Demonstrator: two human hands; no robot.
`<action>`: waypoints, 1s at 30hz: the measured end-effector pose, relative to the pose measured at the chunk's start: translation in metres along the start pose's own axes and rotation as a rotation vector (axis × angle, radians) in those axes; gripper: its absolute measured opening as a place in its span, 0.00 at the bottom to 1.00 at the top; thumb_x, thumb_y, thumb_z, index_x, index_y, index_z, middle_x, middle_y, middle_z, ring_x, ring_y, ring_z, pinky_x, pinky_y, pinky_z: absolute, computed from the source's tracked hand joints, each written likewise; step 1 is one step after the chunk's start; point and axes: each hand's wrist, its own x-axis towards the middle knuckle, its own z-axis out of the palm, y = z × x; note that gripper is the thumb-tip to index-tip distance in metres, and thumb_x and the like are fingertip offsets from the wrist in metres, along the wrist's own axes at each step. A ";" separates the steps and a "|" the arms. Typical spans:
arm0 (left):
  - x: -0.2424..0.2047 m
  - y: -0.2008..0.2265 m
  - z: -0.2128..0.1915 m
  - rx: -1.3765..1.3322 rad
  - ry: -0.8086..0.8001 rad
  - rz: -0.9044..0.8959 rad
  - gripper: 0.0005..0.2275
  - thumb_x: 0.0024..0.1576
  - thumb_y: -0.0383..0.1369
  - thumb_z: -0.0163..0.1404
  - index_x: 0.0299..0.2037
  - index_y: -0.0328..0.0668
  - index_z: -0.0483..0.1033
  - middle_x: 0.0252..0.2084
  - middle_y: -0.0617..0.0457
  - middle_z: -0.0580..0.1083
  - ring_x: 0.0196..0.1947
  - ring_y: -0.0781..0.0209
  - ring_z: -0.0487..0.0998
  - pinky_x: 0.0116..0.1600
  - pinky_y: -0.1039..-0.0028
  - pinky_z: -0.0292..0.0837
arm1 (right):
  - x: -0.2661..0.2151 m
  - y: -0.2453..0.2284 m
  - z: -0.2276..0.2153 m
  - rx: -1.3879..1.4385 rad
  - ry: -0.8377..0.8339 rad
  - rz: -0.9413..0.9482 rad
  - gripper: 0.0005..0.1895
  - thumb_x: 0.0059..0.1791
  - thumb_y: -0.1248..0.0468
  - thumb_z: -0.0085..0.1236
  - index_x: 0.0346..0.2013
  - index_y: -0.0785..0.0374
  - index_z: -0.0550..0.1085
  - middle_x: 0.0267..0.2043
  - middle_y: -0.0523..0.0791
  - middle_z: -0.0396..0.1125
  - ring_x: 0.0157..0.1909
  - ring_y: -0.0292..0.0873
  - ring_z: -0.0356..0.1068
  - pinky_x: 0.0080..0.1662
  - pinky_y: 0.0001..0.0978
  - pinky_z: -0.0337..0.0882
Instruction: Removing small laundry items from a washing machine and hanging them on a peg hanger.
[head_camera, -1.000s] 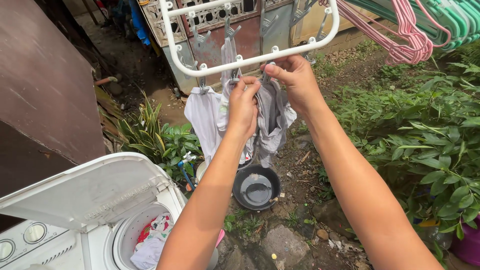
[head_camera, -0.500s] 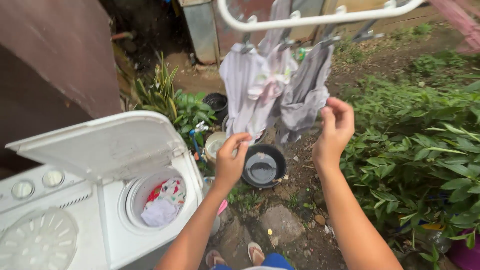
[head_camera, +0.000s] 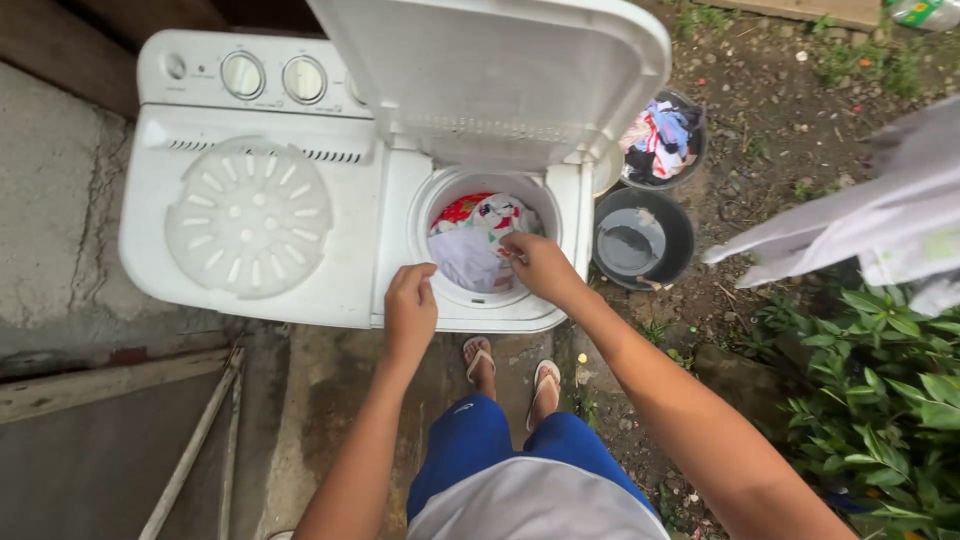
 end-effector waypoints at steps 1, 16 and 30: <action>-0.001 0.001 -0.004 0.009 0.002 -0.017 0.09 0.57 0.17 0.46 0.44 0.31 0.77 0.42 0.40 0.77 0.45 0.41 0.78 0.48 0.60 0.73 | 0.020 0.007 0.018 0.008 -0.017 0.002 0.17 0.47 0.72 0.57 0.51 0.65 0.76 0.46 0.52 0.74 0.44 0.48 0.77 0.44 0.37 0.76; 0.032 0.038 -0.026 -0.239 -0.216 -0.145 0.07 0.58 0.21 0.50 0.44 0.33 0.79 0.43 0.44 0.79 0.40 0.49 0.81 0.46 0.68 0.76 | 0.067 -0.040 0.004 0.779 -0.056 0.545 0.06 0.47 0.69 0.58 0.38 0.63 0.73 0.32 0.40 0.66 0.33 0.34 0.64 0.33 0.26 0.64; 0.139 0.150 -0.011 -0.696 -0.824 0.040 0.13 0.57 0.34 0.63 0.43 0.37 0.72 0.37 0.57 0.72 0.39 0.70 0.72 0.44 0.77 0.70 | -0.032 -0.133 -0.184 0.625 0.293 -0.032 0.13 0.55 0.68 0.55 0.55 0.66 0.72 0.41 0.38 0.67 0.43 0.30 0.67 0.46 0.24 0.70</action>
